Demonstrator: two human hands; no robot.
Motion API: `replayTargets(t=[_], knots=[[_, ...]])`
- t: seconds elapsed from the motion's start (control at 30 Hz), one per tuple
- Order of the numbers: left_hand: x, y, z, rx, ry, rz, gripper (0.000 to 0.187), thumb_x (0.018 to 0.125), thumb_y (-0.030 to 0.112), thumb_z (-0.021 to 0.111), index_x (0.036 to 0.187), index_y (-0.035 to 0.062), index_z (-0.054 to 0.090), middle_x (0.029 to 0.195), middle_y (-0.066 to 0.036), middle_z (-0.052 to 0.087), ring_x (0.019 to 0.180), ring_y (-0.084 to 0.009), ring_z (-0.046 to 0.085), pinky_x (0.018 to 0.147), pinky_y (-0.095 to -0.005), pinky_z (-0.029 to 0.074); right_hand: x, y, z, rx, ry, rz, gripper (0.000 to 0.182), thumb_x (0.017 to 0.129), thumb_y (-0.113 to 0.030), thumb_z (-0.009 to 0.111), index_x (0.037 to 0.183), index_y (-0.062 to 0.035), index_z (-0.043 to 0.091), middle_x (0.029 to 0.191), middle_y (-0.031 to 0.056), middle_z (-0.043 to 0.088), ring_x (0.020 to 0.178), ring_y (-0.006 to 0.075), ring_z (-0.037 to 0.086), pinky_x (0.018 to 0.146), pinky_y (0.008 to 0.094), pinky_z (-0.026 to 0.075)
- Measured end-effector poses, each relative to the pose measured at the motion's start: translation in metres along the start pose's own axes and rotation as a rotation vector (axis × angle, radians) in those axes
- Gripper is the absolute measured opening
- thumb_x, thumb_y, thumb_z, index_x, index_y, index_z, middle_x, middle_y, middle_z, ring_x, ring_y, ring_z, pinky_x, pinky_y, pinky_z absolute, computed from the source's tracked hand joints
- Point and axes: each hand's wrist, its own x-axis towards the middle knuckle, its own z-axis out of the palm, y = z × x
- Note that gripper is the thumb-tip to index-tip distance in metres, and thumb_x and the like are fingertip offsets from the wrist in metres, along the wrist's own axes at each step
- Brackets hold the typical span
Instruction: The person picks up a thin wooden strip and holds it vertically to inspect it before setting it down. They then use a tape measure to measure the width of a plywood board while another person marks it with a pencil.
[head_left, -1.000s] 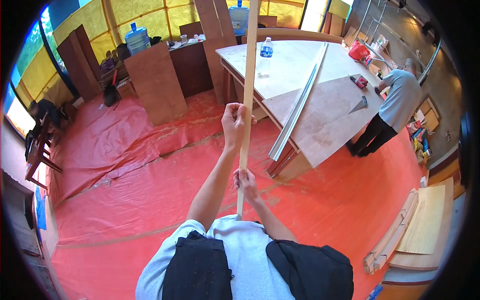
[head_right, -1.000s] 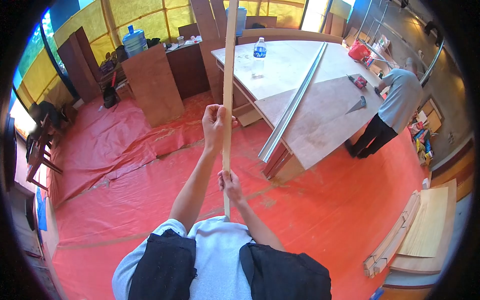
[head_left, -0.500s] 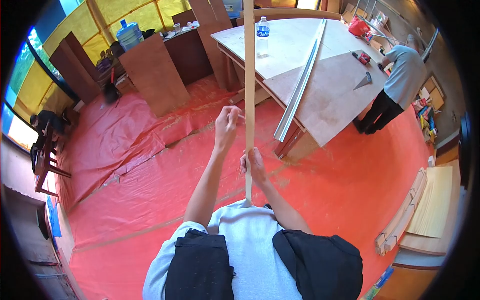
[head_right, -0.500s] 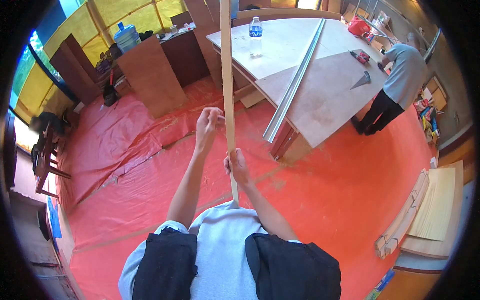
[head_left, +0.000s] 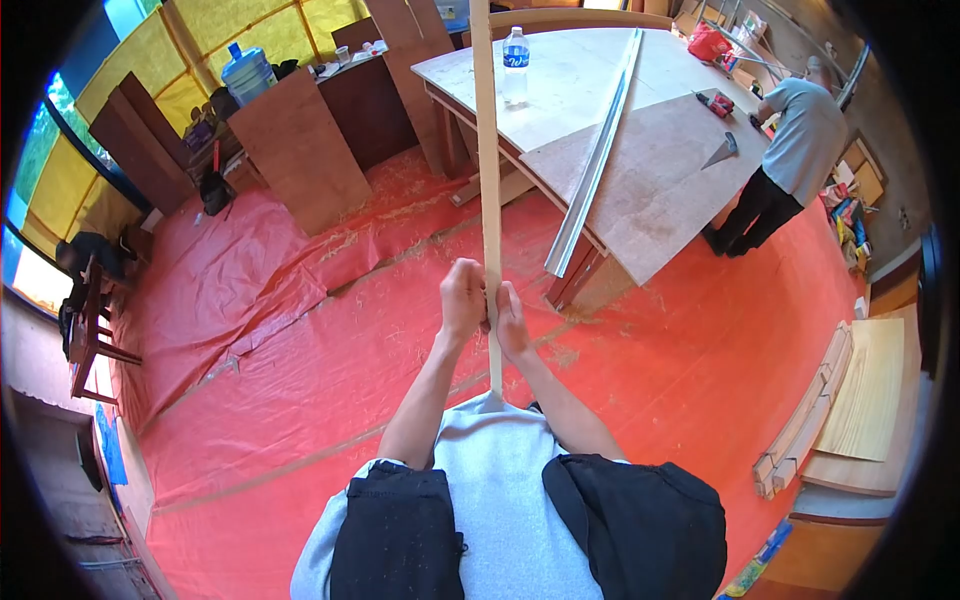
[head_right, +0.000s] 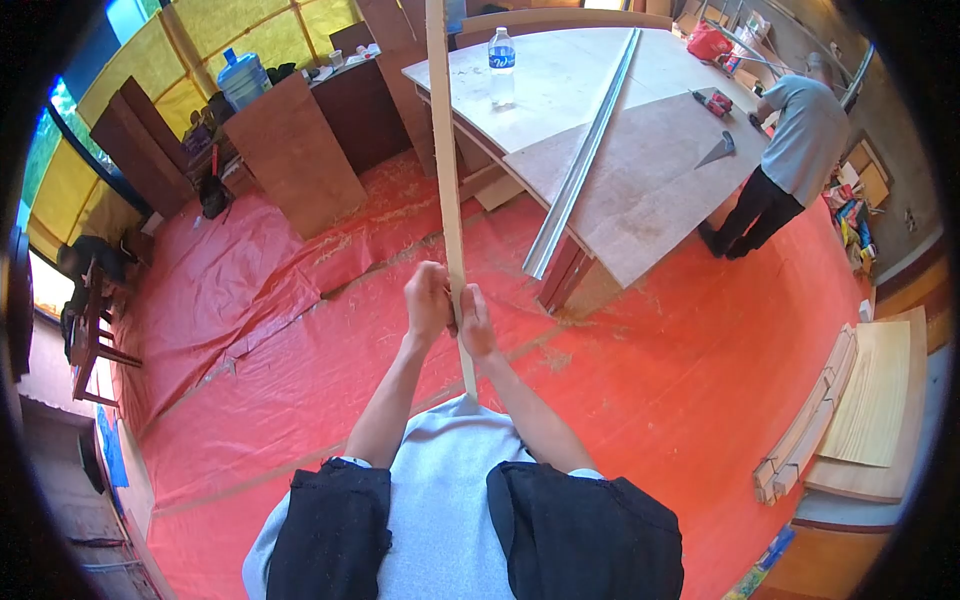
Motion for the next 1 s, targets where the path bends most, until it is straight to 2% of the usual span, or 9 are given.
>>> replayTargets(t=[0.07, 0.1, 0.2, 0.3, 0.43, 0.67, 0.83, 0.93, 1.0], knots=[[0.000, -0.003, -0.002, -0.215, 0.096, -0.219, 0.015, 0.102, 0.014, 0.047, 0.093, 0.0028, 0.053, 0.073, -0.010, 0.061, 0.060, -0.0169, 0.060, 0.053, -0.0326, 0.048, 0.003, 0.002, -0.002, -0.027, 0.037, 0.009, 0.041, 0.103, -0.049, 0.030, 0.095, -0.0119, 0.045, 0.063, -0.0016, 0.045, 0.049, 0.0079, 0.044, 0.043, 0.0230, 0.036], [0.001, -0.008, -0.002, -0.207, 0.115, -0.140, 0.017, 0.103, 0.014, 0.045, 0.094, 0.0030, 0.054, 0.072, -0.007, 0.061, 0.055, -0.0084, 0.056, 0.048, -0.0262, 0.045, 0.005, 0.003, -0.003, -0.041, 0.055, 0.013, 0.041, 0.103, -0.049, 0.031, 0.095, -0.0118, 0.045, 0.062, -0.0017, 0.045, 0.048, 0.0079, 0.044, 0.042, 0.0230, 0.036], [-0.005, -0.008, 0.003, -0.318, 0.044, -0.150, 0.014, 0.102, 0.016, 0.048, 0.100, 0.0027, 0.053, 0.080, -0.006, 0.061, 0.076, -0.0138, 0.063, 0.064, -0.0293, 0.053, 0.008, 0.005, -0.006, -0.040, 0.063, -0.012, 0.042, 0.103, -0.050, 0.031, 0.097, -0.0114, 0.046, 0.060, -0.0017, 0.045, 0.047, 0.0077, 0.044, 0.041, 0.0225, 0.037], [-0.013, 0.002, 0.002, -0.270, -0.082, -0.152, 0.012, 0.100, 0.014, 0.050, 0.103, 0.0019, 0.054, 0.087, -0.010, 0.063, 0.077, -0.0149, 0.062, 0.067, -0.0310, 0.052, 0.009, 0.004, -0.008, -0.028, 0.029, -0.014, 0.041, 0.103, -0.050, 0.032, 0.098, -0.0114, 0.046, 0.064, -0.0014, 0.047, 0.049, 0.0074, 0.045, 0.042, 0.0224, 0.038], [-0.009, -0.005, 0.013, -0.034, -0.008, 0.138, 0.011, 0.095, 0.010, 0.057, 0.098, 0.0011, 0.053, 0.084, -0.015, 0.059, 0.069, -0.0321, 0.063, 0.062, -0.0374, 0.051, 0.010, 0.003, -0.003, -0.073, 0.069, -0.098, 0.038, 0.104, -0.047, 0.033, 0.100, -0.0112, 0.046, 0.072, -0.0004, 0.049, 0.053, 0.0075, 0.047, 0.044, 0.0225, 0.039], [-0.012, -0.010, 0.014, 0.043, 0.040, 0.042, 0.008, 0.097, 0.009, 0.054, 0.093, 0.0017, 0.052, 0.078, -0.013, 0.060, 0.065, -0.0262, 0.063, 0.057, -0.0374, 0.051, 0.021, 0.029, -0.012, -0.245, 0.115, -0.324, 0.037, 0.104, -0.045, 0.034, 0.098, -0.0100, 0.045, 0.073, 0.0000, 0.050, 0.053, 0.0080, 0.047, 0.044, 0.0227, 0.040], [-0.018, -0.021, 0.011, -0.323, 0.157, -0.114, 0.014, 0.102, 0.016, 0.046, 0.096, 0.0039, 0.049, 0.071, -0.007, 0.057, 0.049, -0.0130, 0.052, 0.044, -0.0319, 0.044, 0.012, 0.012, -0.008, -0.034, 0.071, -0.071, 0.037, 0.104, -0.044, 0.035, 0.096, -0.0097, 0.045, 0.068, -0.0005, 0.049, 0.048, 0.0080, 0.046, 0.042, 0.0234, 0.039], [-0.019, 0.001, 0.006, -0.408, -0.048, -0.327, 0.013, 0.100, 0.015, 0.050, 0.101, 0.0020, 0.049, 0.072, -0.009, 0.061, 0.057, -0.0170, 0.057, 0.052, -0.0321, 0.049, 0.011, 0.008, -0.006, -0.059, 0.081, -0.103, 0.036, 0.104, -0.044, 0.035, 0.095, -0.0103, 0.044, 0.065, -0.0006, 0.048, 0.047, 0.0078, 0.046, 0.041, 0.0230, 0.039], [-0.008, -0.006, 0.013, -0.065, 0.011, 0.029, 0.014, 0.102, 0.017, 0.048, 0.101, 0.0030, 0.049, 0.070, -0.009, 0.058, 0.051, -0.0153, 0.055, 0.047, -0.0306, 0.046, 0.009, 0.003, -0.004, -0.101, 0.099, -0.132, 0.036, 0.104, -0.044, 0.034, 0.094, -0.0105, 0.044, 0.065, -0.0005, 0.048, 0.047, 0.0077, 0.045, 0.041, 0.0226, 0.038]])
